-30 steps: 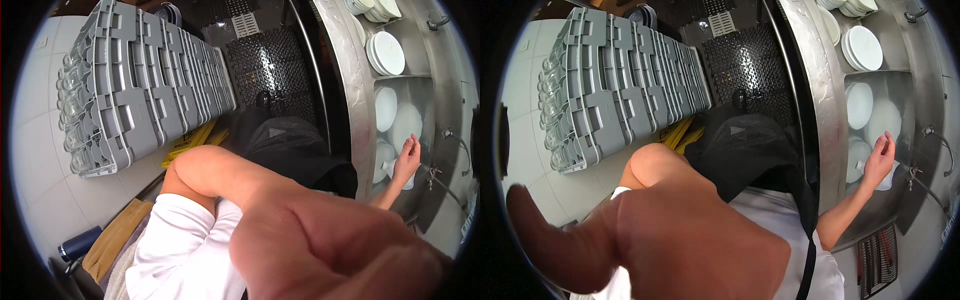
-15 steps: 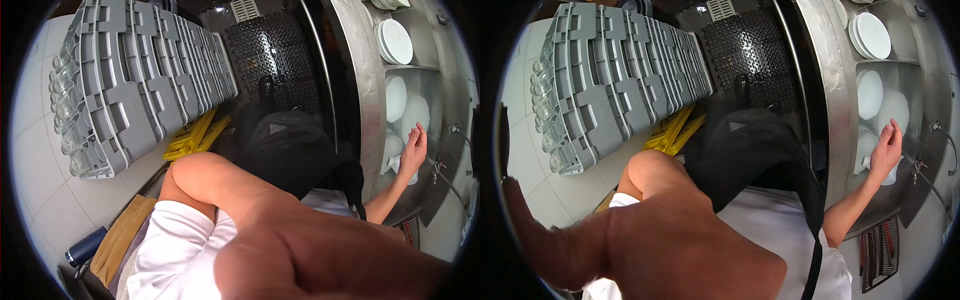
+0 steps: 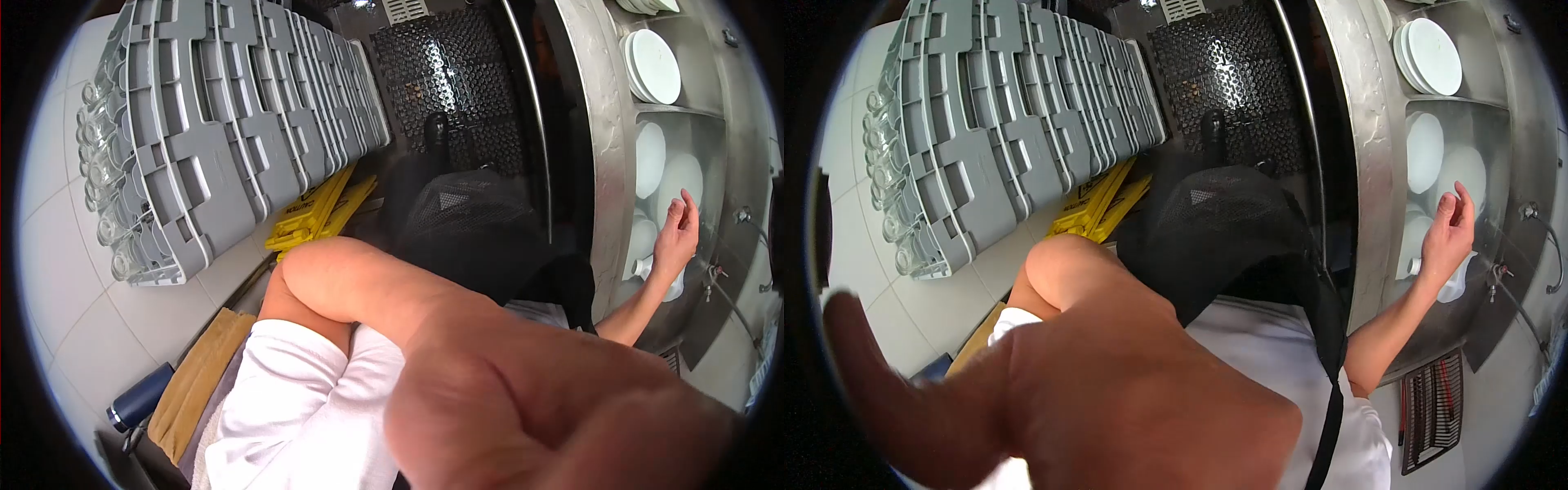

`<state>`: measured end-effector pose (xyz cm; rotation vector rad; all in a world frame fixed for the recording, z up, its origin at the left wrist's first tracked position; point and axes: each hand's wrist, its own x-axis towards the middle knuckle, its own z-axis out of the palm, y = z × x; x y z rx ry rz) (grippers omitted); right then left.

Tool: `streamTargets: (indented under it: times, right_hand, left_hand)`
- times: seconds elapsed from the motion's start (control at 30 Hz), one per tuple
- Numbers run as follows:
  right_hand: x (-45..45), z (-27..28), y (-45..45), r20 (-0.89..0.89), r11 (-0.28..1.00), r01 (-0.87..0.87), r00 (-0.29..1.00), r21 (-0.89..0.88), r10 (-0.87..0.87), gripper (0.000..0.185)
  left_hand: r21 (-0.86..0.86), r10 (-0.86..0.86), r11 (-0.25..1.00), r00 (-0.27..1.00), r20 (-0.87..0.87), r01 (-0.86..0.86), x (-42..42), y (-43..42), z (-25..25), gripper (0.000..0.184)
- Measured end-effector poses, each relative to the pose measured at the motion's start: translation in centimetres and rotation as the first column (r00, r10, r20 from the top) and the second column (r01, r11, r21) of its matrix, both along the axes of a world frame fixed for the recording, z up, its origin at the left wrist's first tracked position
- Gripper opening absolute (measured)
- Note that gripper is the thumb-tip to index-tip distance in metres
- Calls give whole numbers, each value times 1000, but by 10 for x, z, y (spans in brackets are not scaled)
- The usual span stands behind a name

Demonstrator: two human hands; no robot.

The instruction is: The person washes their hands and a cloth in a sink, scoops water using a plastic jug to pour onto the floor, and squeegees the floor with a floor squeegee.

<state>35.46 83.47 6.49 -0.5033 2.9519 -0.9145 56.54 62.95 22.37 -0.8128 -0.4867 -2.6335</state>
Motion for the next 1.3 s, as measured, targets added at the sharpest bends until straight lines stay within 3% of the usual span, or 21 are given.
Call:
streamTargets:
  times: [0.77, 0.87, 0.9, 1.0, 1.03, 1.1, 1.17, 1.23, 1.3]
  right_hand:
    - [1, 4, 8, 67, 1000, -1, 998, 6, 1, 45]
    - [6, 28, 3, 223, 892, -120, 946, -435, 236, 57]
    - [11, 44, -4, 285, 870, -125, 915, -476, 287, 82]
    - [19, 66, -3, 296, 624, -190, 751, -758, 589, 101]
    - [22, 72, -9, 259, 603, -237, 741, -762, 619, 107]
    - [21, 83, -12, 191, 594, -337, 734, -731, 651, 106]
    - [15, 102, -25, 79, 572, -470, 723, -672, 686, 103]
    - [0, 129, -37, -151, 450, -626, 673, -636, 724, 100]
    - [-15, 164, -46, -391, 318, -763, 585, -563, 711, 96]
  left_hand:
    - [-124, -12, 992, 999, -48, 6, 5, -32, -27, 76]
    - [-222, 23, 975, 999, 42, -13, 24, -62, -49, 76]
    - [-279, 51, 960, 993, 107, -19, 33, -77, -56, 76]
    - [-557, 231, 829, 875, 425, 51, 64, -116, -72, 78]
    - [-630, 289, 767, 811, 509, 122, 74, -129, -77, 80]
    - [-633, 405, 774, 785, 468, -21, 93, -137, -88, 83]
    - [-667, 544, 699, 798, 260, -259, 90, -153, -74, 82]
    - [-742, 790, 409, 613, -3, -531, 85, -165, -35, 70]
    - [-756, 948, -17, 229, -219, -654, 89, -159, 17, 57]
